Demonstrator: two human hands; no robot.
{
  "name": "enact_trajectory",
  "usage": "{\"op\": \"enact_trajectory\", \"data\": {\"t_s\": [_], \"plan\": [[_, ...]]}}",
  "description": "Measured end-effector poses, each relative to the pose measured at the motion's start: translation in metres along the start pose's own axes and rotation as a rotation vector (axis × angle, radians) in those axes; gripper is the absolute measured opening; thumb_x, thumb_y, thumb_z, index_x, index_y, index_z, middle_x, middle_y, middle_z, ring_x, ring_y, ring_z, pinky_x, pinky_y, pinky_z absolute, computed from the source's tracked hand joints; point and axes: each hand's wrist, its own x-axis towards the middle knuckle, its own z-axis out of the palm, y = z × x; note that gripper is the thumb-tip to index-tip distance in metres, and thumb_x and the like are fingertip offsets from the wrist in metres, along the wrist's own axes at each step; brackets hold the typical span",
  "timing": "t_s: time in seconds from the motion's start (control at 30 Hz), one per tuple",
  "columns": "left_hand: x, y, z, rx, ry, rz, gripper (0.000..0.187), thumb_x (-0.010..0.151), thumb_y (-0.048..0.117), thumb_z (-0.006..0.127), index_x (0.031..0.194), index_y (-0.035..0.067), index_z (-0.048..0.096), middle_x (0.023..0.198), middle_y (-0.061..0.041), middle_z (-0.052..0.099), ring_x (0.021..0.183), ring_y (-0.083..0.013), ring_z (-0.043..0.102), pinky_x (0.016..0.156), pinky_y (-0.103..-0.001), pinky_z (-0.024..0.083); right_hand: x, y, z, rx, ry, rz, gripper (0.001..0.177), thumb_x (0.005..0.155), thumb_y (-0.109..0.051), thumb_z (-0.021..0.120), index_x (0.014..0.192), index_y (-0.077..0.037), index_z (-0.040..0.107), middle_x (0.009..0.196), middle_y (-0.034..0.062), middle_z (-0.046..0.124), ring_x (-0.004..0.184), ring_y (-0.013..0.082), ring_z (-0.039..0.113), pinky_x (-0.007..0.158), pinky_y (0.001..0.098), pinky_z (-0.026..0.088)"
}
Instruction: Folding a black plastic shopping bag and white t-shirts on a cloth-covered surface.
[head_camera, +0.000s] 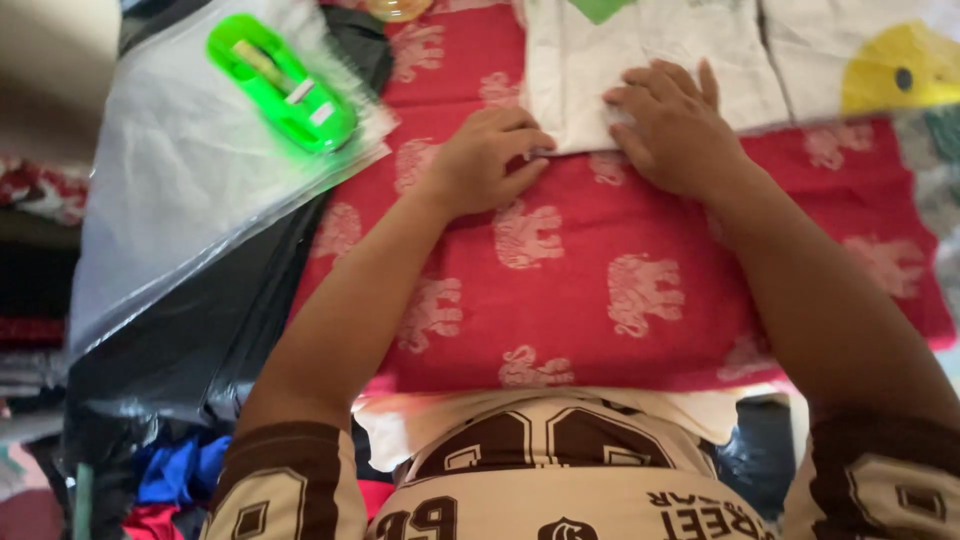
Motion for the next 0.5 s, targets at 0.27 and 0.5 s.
{"op": "enact_trajectory", "data": {"t_s": [0.27,0.5], "plan": [[-0.004,-0.006,0.003,0.027,-0.010,-0.012,0.019,0.090,0.010,0.074,0.109,0.006,0.075,0.108,-0.008,0.066,0.091,-0.0260,0.061,0.090,-0.037,0.047,0.012,-0.010,-0.011,0.009,-0.113,0.029,0.042,0.106,-0.025,0.050,0.142,-0.005,0.058,0.154,0.0213,0.048,0.148,0.0428,0.029,0.119,0.0658,0.011],[-0.004,-0.003,-0.002,0.021,-0.043,-0.019,0.021,0.092,0.012,0.073,0.112,0.006,0.075,0.109,-0.007,0.065,0.090,-0.0245,0.058,0.089,-0.036,0.046,0.004,-0.006,-0.003,0.016,-0.010,-0.003,0.041,0.105,-0.024,0.059,0.141,-0.005,0.063,0.150,0.0196,0.052,0.149,0.0401,0.033,0.121,0.0598,0.012]]}}
